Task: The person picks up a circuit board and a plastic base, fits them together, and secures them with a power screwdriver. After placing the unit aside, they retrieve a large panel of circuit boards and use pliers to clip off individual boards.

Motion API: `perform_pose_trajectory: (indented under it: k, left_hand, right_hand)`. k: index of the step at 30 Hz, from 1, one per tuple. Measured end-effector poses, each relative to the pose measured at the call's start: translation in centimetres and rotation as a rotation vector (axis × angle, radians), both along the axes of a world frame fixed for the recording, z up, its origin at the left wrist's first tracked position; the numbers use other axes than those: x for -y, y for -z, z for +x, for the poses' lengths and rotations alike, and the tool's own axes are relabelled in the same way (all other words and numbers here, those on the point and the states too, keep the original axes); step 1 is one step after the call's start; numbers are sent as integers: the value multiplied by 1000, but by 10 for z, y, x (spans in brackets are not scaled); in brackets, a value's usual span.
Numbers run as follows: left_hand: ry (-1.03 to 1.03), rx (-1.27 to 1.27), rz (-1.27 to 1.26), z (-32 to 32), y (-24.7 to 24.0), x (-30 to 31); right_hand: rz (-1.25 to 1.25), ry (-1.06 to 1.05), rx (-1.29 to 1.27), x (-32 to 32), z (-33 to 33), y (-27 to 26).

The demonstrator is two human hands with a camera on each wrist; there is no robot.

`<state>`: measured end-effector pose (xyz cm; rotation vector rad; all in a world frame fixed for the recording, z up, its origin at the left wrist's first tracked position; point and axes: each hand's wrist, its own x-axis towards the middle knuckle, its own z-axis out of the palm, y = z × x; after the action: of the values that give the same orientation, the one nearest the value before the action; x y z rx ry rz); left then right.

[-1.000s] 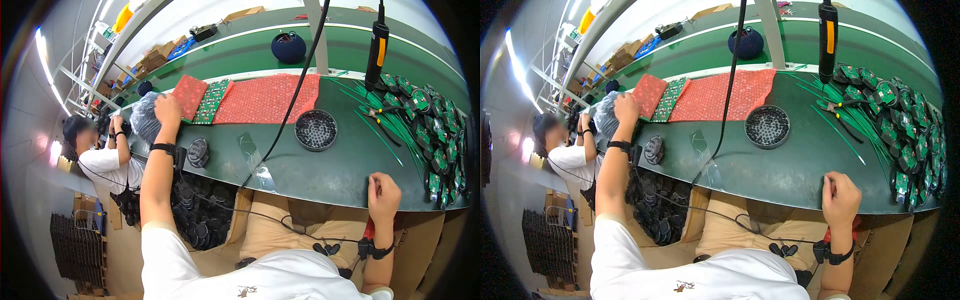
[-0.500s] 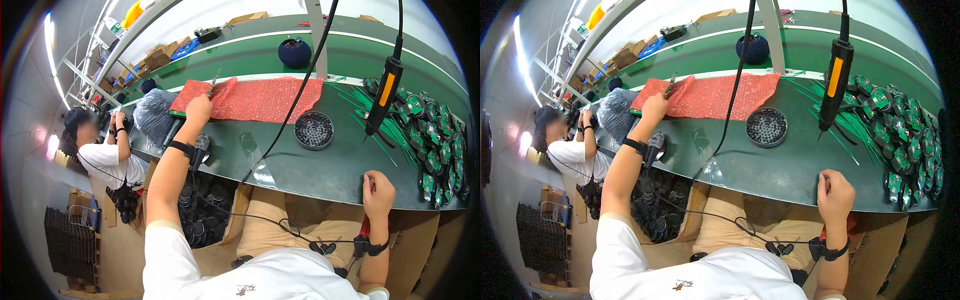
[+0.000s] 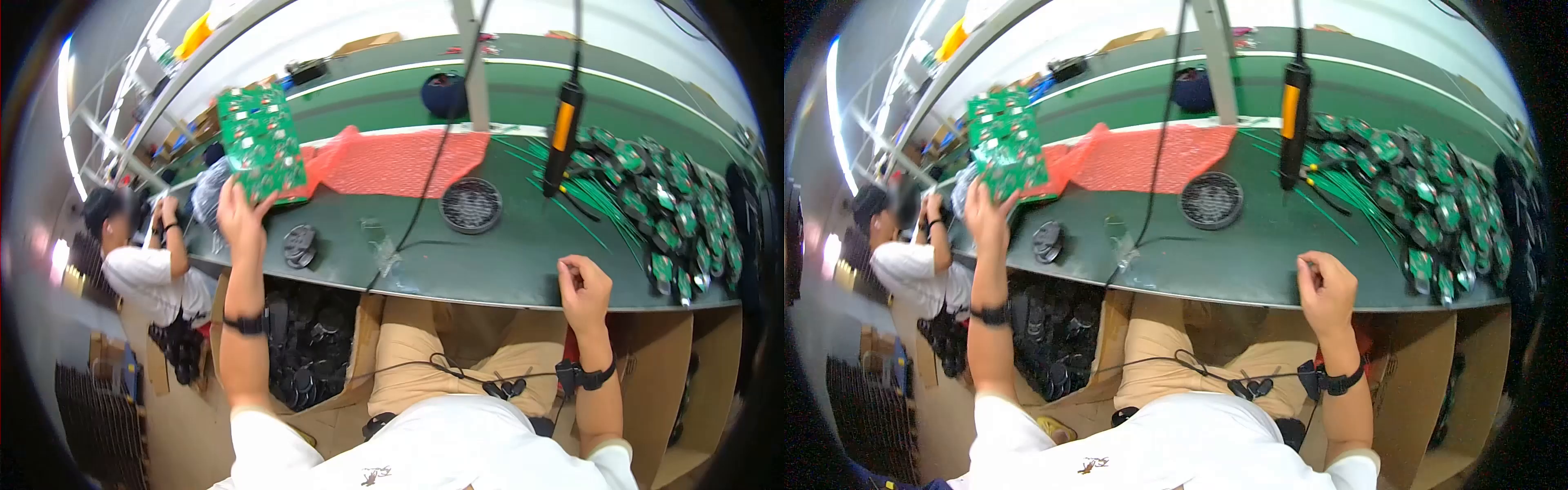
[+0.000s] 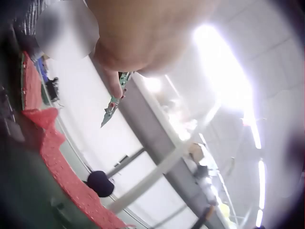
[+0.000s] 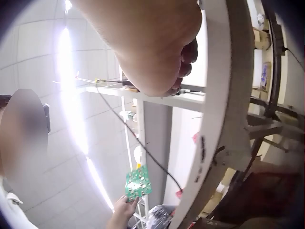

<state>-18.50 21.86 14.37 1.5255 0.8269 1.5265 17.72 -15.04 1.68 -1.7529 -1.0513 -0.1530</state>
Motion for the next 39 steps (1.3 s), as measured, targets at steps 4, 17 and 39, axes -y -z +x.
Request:
perform_pose_trajectory:
  k: [4,17,39]
  left_hand:
    - [85,-180,329,4,32,123]
    - [406,-680,795,80,124,263]
    - [1004,603,-1222,60,182,261]
  right_hand:
    - [8,-422,-736,25,-44,-26]
    - [252,-556,-1548,59,-55,-18]
    - [-427,229,517,-55,112,-6]
